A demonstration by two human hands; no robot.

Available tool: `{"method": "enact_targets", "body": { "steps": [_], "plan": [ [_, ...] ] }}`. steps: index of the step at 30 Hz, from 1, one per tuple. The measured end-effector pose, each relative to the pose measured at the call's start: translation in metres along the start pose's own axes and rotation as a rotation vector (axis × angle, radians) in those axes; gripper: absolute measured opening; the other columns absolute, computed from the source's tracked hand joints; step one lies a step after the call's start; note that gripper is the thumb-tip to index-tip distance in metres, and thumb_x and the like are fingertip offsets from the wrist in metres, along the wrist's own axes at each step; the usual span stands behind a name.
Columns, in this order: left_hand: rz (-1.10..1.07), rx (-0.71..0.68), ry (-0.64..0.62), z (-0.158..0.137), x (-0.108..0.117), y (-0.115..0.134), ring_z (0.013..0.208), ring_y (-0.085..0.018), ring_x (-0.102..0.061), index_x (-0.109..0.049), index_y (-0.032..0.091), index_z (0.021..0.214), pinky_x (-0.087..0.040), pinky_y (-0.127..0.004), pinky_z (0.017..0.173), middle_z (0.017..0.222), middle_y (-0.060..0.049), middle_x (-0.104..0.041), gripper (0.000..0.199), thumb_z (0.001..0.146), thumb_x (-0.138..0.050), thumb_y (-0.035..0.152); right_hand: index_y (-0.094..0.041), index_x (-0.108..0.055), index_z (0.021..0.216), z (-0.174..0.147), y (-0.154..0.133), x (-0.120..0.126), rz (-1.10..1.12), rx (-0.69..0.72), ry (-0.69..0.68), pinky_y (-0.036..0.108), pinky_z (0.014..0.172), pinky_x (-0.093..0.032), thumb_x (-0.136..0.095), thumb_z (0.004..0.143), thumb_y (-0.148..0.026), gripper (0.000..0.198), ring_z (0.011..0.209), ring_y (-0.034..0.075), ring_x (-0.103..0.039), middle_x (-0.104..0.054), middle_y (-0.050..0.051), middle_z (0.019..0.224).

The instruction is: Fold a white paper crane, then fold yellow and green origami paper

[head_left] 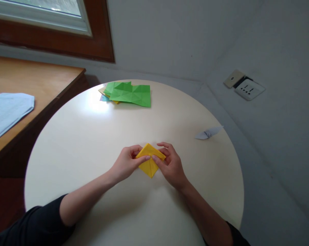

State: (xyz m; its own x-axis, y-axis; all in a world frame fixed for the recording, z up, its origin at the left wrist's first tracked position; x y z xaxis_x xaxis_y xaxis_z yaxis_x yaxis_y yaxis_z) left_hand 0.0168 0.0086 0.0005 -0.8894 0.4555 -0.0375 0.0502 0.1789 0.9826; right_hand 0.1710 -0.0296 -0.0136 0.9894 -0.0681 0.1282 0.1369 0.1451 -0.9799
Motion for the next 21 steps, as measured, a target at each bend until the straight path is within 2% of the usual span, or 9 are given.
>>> {"method": "enact_targets", "body": {
  "steps": [4,9,11,13,15,17,19,21],
  "plan": [
    [-0.017,0.005,0.004,0.0,0.001,0.0,0.053,-0.01,-0.051,-0.057,0.013,0.079,-0.037,-0.02,0.048,0.061,0.001,-0.058,0.037,0.066,-0.07,0.045,-0.022,-0.046,0.106,0.001,0.0,-0.002,0.057,-0.075,-0.004,0.022,0.055,-0.047,-0.062,0.076,-0.031,0.035,0.058,0.01,-0.055,-0.054,-0.005,0.063],
    [-0.001,-0.053,0.045,-0.002,0.001,-0.003,0.043,-0.007,-0.041,-0.042,0.018,0.114,-0.03,-0.016,0.042,0.048,0.011,-0.043,0.051,0.072,-0.066,0.036,-0.023,-0.048,0.105,0.002,-0.002,-0.004,0.157,-0.132,-0.018,0.021,0.051,-0.044,-0.064,0.074,-0.032,0.037,0.052,0.009,-0.051,-0.05,-0.007,0.06],
    [-0.004,-0.088,0.029,-0.003,0.001,-0.005,0.042,-0.006,-0.04,-0.033,0.019,0.126,-0.03,-0.015,0.042,0.049,0.012,-0.043,0.059,0.077,-0.062,0.034,-0.024,-0.052,0.098,0.003,-0.003,-0.004,0.182,-0.128,-0.025,0.022,0.052,-0.045,-0.064,0.073,-0.034,0.03,0.055,0.01,-0.052,-0.053,-0.006,0.064],
    [0.006,-0.133,-0.011,-0.004,0.001,-0.004,0.043,-0.007,-0.042,-0.03,0.02,0.131,-0.031,-0.016,0.042,0.053,0.009,-0.047,0.058,0.082,-0.056,0.034,-0.022,-0.056,0.085,0.004,-0.004,-0.002,0.184,-0.117,-0.012,0.022,0.055,-0.046,-0.065,0.071,-0.035,0.02,0.06,0.01,-0.054,-0.057,-0.003,0.069],
    [0.07,-0.198,-0.058,-0.004,0.003,-0.001,0.053,-0.009,-0.052,-0.042,0.019,0.126,-0.039,-0.018,0.047,0.064,0.003,-0.057,0.044,0.085,-0.05,0.034,-0.02,-0.059,0.073,0.007,-0.003,0.0,0.18,-0.125,0.023,0.023,0.056,-0.046,-0.068,0.069,-0.036,0.019,0.063,0.011,-0.055,-0.059,-0.002,0.072],
    [0.178,-0.276,-0.11,-0.005,0.006,0.003,0.074,-0.015,-0.06,-0.056,0.018,0.112,-0.048,-0.024,0.063,0.086,-0.005,-0.065,0.03,0.086,-0.048,0.032,-0.02,-0.06,0.071,0.009,-0.002,0.003,0.199,-0.163,0.065,0.023,0.056,-0.046,-0.07,0.065,-0.036,0.02,0.063,0.012,-0.055,-0.059,-0.002,0.07],
    [0.297,-0.361,-0.17,-0.006,0.009,0.008,0.098,-0.021,-0.059,-0.061,0.018,0.105,-0.048,-0.032,0.082,0.108,-0.01,-0.063,0.026,0.084,-0.049,0.026,-0.02,-0.061,0.071,0.011,0.001,0.006,0.237,-0.211,0.103,0.023,0.056,-0.046,-0.072,0.063,-0.037,0.022,0.062,0.012,-0.055,-0.06,-0.002,0.069],
    [0.424,-0.432,-0.208,-0.007,0.01,0.01,0.114,-0.025,-0.052,-0.06,0.02,0.112,-0.043,-0.04,0.094,0.124,-0.012,-0.055,0.034,0.079,-0.053,0.018,-0.02,-0.062,0.071,0.013,0.003,0.008,0.274,-0.256,0.123,0.024,0.058,-0.047,-0.074,0.061,-0.037,0.024,0.062,0.012,-0.056,-0.062,-0.002,0.069]
  ]
}}
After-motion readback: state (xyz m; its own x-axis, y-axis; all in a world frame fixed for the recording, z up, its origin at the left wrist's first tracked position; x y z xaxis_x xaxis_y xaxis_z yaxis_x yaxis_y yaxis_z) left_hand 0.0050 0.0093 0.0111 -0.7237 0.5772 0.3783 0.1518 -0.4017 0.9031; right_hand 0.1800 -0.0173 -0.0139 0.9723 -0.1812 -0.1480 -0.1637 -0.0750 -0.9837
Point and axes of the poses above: each hand's wrist, its own z-axis towards the middle knuckle, its own x-axis out of the back of the hand, y = z × x, the point moved 1 cm from there along z, towards the middle knuckle
